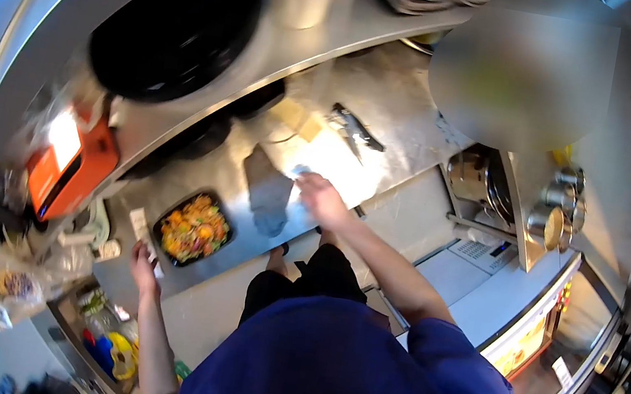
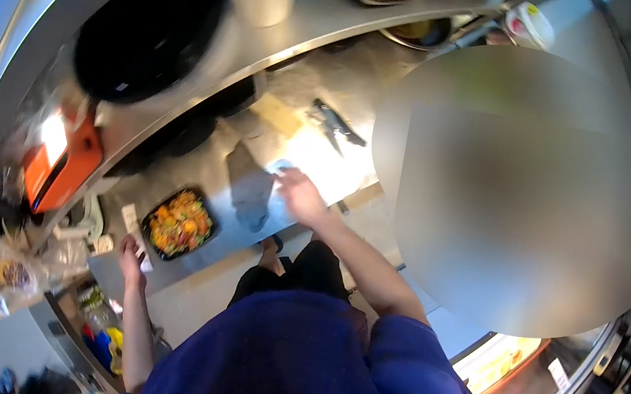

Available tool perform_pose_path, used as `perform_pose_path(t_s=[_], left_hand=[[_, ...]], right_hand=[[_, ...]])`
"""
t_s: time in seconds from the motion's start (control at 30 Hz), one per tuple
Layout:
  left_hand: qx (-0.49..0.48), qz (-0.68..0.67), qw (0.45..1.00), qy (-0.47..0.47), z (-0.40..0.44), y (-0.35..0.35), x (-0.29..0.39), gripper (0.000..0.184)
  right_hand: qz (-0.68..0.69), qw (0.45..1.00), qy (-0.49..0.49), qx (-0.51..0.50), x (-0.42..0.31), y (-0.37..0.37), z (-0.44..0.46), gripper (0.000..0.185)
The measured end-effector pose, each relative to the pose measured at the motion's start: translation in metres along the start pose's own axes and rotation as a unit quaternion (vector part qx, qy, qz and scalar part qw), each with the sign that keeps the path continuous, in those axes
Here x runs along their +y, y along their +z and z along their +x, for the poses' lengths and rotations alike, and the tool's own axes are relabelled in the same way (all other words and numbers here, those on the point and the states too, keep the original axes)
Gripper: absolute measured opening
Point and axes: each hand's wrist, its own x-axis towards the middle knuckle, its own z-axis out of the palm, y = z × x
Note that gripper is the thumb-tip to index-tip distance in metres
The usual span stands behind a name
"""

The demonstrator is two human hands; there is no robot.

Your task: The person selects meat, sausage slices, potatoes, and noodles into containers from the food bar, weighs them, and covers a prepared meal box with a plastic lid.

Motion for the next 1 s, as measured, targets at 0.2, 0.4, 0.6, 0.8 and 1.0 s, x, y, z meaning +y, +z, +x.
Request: perform_pose_path(t_s=[0.2,0.4,0.6,0.8,1.0], left_hand=[[-0.206,0.260,0.892,0.308,-0.120,0.166,0.078,0.027],[-0.386,0.428,0.563,0.592,-0.217,0.450,0.165,0.052],[-0.366,0.497,0.434,0.656,-0.193,0.556,0.144,0.078],[-0.361,0.599,0.351,0.623,-0.195,0.551,0.131,0.059],[-0.392,0.550,0.340,0.654,-0.173,0.494,0.124,0.053]], right_hand=[[-0.341,0.886,0.304,0.074,0.248,-0.253,-0.045,0.051],[-0.239,0.938,0.244,-0.067,0.342,-0.291,-0.065,0.038],[-0.095,0.980,0.125,-0.123,0.303,-0.275,-0.104,0.037],[-0.039,0.981,0.152,-0.110,0.241,-0.202,-0.056,0.037],[-0.042,0.979,0.199,-0.024,0.216,-0.153,-0.005,0.037]])
